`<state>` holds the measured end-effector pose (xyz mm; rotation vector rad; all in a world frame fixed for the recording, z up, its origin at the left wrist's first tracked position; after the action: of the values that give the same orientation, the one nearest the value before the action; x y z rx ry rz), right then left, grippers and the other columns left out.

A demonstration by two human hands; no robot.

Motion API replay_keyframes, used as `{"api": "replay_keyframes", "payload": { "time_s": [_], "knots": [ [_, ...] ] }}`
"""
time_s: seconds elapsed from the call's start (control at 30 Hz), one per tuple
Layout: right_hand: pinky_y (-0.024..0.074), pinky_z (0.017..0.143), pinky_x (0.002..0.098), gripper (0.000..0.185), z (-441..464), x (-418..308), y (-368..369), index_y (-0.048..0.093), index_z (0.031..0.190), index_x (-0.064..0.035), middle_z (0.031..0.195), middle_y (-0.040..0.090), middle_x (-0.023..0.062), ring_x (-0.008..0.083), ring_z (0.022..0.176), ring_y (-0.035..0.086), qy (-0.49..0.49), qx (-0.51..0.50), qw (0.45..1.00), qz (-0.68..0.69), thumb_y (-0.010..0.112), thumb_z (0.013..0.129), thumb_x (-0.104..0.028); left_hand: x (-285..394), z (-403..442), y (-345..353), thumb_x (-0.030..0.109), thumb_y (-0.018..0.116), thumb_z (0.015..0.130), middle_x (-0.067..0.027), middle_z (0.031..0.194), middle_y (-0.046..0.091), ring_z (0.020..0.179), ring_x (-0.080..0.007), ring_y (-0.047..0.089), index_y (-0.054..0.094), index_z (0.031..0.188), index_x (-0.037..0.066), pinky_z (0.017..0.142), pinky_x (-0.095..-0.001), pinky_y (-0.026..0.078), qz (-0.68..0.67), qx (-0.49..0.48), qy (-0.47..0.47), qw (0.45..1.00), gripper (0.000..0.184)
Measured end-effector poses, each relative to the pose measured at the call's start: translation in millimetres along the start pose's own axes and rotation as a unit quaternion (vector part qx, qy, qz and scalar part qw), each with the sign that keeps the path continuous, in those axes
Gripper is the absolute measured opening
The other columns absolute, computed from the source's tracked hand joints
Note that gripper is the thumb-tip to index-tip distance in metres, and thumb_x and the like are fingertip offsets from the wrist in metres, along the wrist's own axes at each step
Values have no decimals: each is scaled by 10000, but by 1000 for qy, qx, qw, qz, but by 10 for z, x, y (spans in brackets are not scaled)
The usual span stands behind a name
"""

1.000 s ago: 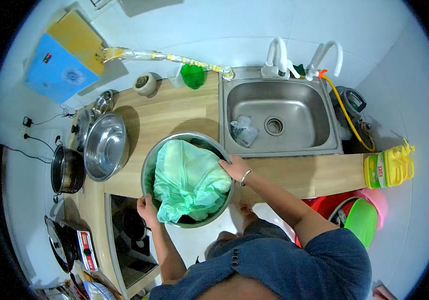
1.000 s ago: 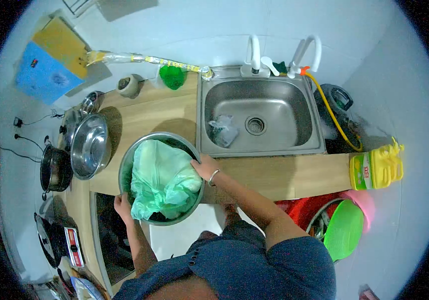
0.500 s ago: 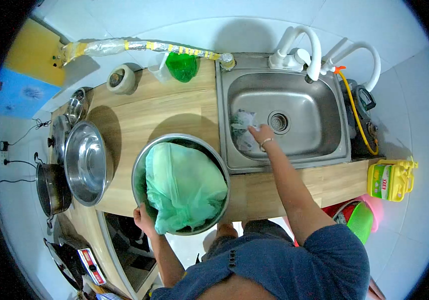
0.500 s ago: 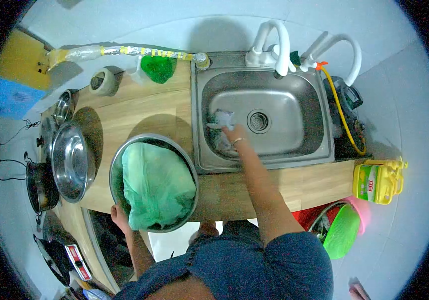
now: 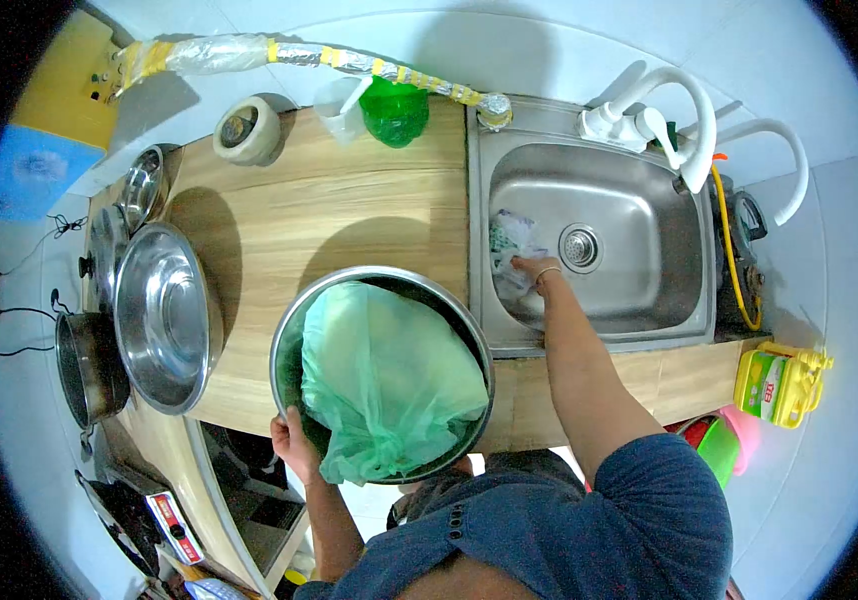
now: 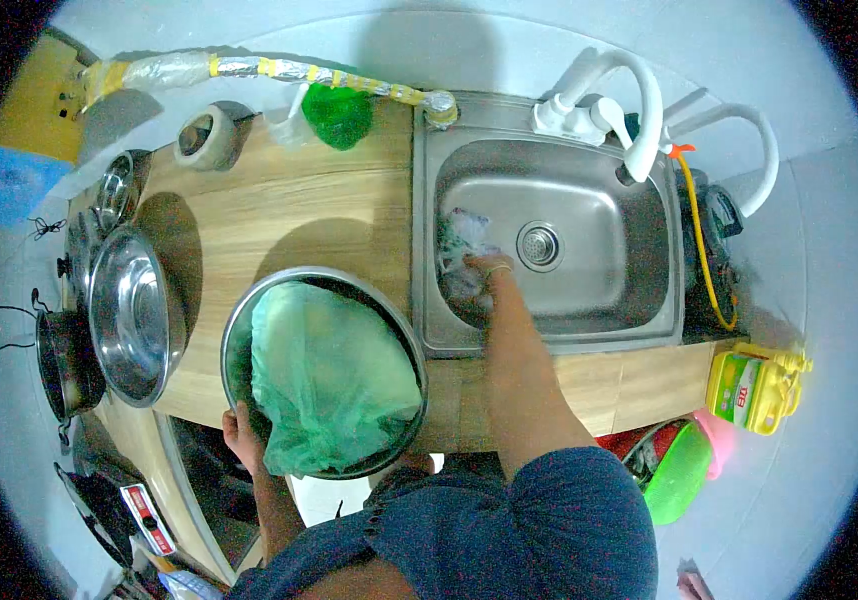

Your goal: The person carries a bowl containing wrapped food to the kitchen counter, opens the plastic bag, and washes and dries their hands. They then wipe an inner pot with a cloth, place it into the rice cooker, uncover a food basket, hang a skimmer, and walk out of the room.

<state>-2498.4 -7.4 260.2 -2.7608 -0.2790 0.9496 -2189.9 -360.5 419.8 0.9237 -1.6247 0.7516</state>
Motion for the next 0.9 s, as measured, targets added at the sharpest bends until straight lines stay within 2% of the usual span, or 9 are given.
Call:
{"api": "replay_keyframes", "payload": {
  "time_s": [0.07,0.17,0.4,0.47,0.53,0.67,0.8,0.83,0.9],
  "knots": [
    [451,632,318,544,186,124,-20,493,986,90,933,556,131,214,763,547,-30,96,991,-87,724,579,-189,48,-15,50,110,557,774,35,608,423,567,-58,353,412,626,81,540,-198,306,42,10,17,999,209],
    [450,620,317,547,-230,-35,-20,493,962,101,919,554,137,211,766,544,-25,69,997,23,731,567,-192,-71,73,-48,120,553,778,37,612,420,578,-56,342,422,629,77,537,-201,291,86,9,16,996,203],
    [463,604,324,430,-475,-227,-262,507,947,32,874,559,104,210,759,552,-1,30,998,-61,682,639,-212,-117,93,-70,144,548,780,18,646,435,598,-65,354,437,672,51,556,-209,312,63,-12,-19,998,180],
    [458,598,330,396,-389,-137,-316,528,929,-9,853,571,86,222,736,557,-41,-110,973,198,661,639,-243,12,60,44,143,541,777,-17,723,452,641,-83,385,428,788,20,598,-222,351,178,3,50,983,168],
    [467,629,345,374,-453,-114,-437,511,971,-50,888,563,68,224,775,559,-32,-94,975,197,634,673,-239,4,66,28,111,532,762,-84,856,468,782,-140,448,379,968,-1,659,-265,375,213,-18,135,967,280],
    [451,725,367,354,-583,-119,-603,474,1027,-54,958,544,69,231,857,538,-123,-206,912,332,561,723,-212,372,-192,153,80,531,736,-82,968,504,896,-201,461,450,957,38,713,-294,366,268,40,258,928,239],
    [424,802,369,375,-778,-25,-776,442,1082,-49,1038,520,84,231,941,512,-161,-180,888,390,510,752,-213,610,-359,100,114,577,694,-100,955,528,901,-237,473,507,949,72,778,-325,359,227,-247,257,906,267],
    [414,826,375,383,-862,-53,-791,425,1109,-49,1057,513,82,229,963,500,-164,-201,887,381,497,762,-195,763,-448,126,114,577,694,-100,955,528,901,-237,473,507,949,72,778,-325,359,229,-240,255,908,267],
    [415,824,373,384,-1086,-44,-762,419,1118,-51,1064,511,80,228,967,498,-176,-219,867,412,492,770,-194,1019,-680,302,171,626,645,-110,955,524,942,-270,454,511,948,62,826,-361,332,404,-370,250,798,342]
  ]
}}
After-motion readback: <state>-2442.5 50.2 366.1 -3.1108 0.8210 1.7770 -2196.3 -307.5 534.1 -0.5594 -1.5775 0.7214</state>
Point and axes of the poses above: each hand's wrist, its own z-axis towards the middle knuckle, its own y-axis out of the palm, x = y × z, the point moved 1 cm from there along z, towards the middle knuckle
